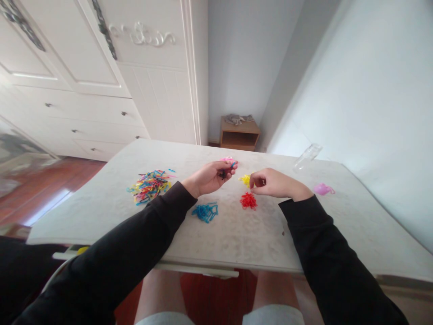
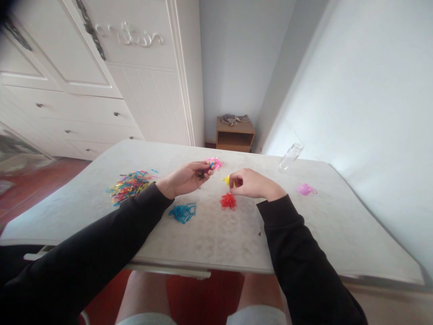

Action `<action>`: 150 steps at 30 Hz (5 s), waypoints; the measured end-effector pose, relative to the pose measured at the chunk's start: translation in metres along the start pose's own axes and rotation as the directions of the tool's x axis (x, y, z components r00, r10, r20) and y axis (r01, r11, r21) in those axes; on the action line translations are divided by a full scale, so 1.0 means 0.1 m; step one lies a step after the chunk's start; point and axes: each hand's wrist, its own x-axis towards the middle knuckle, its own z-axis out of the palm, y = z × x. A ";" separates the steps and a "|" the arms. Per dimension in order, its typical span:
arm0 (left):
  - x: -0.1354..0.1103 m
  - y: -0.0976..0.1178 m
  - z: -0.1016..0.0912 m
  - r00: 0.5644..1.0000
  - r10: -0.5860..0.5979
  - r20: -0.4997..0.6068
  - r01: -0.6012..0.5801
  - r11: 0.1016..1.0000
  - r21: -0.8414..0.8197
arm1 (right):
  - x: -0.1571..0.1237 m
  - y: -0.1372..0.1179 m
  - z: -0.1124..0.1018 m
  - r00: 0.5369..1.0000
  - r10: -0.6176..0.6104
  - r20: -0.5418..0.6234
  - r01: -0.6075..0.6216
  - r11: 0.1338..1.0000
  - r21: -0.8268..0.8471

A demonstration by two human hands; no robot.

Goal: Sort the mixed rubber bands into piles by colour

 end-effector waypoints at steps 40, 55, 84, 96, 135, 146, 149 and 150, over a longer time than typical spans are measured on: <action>0.03 -0.05 0.00 0.997 -0.017 -0.079 0.039 0.957 0.286 | 0.12 -0.22 0.18 0.775 -0.309 -0.551 0.343 0.938 -0.044; -0.14 0.44 -0.30 0.871 -0.462 0.166 0.033 0.393 0.919 | 0.10 -0.27 0.20 0.797 -0.265 -0.542 0.317 0.949 0.002; -0.22 0.53 -0.32 0.858 -0.502 0.106 0.084 0.341 0.936 | 0.10 -0.35 0.24 0.818 -0.290 -0.497 0.334 0.943 0.000; -0.13 0.31 -0.24 0.916 -0.341 0.211 0.005 0.536 0.844 | 0.10 -0.42 0.35 0.928 -0.268 -0.258 0.326 0.920 0.217; -0.13 0.18 -0.07 0.901 -0.402 0.161 0.250 0.787 0.564 | 0.16 -0.34 0.35 0.817 -0.365 -0.447 0.394 0.918 -0.031; -0.13 0.10 -0.07 0.896 -0.402 0.189 0.211 0.760 0.615 | 0.20 -0.37 0.45 0.870 -0.296 -0.394 0.354 0.931 0.084; -0.14 0.09 -0.05 0.899 -0.389 0.199 0.199 0.771 0.605 | 0.19 -0.38 0.43 0.874 -0.296 -0.386 0.347 0.935 0.069; -0.14 0.09 -0.04 0.898 -0.388 0.207 0.196 0.775 0.601 | 0.19 -0.38 0.41 0.869 -0.303 -0.392 0.351 0.934 0.058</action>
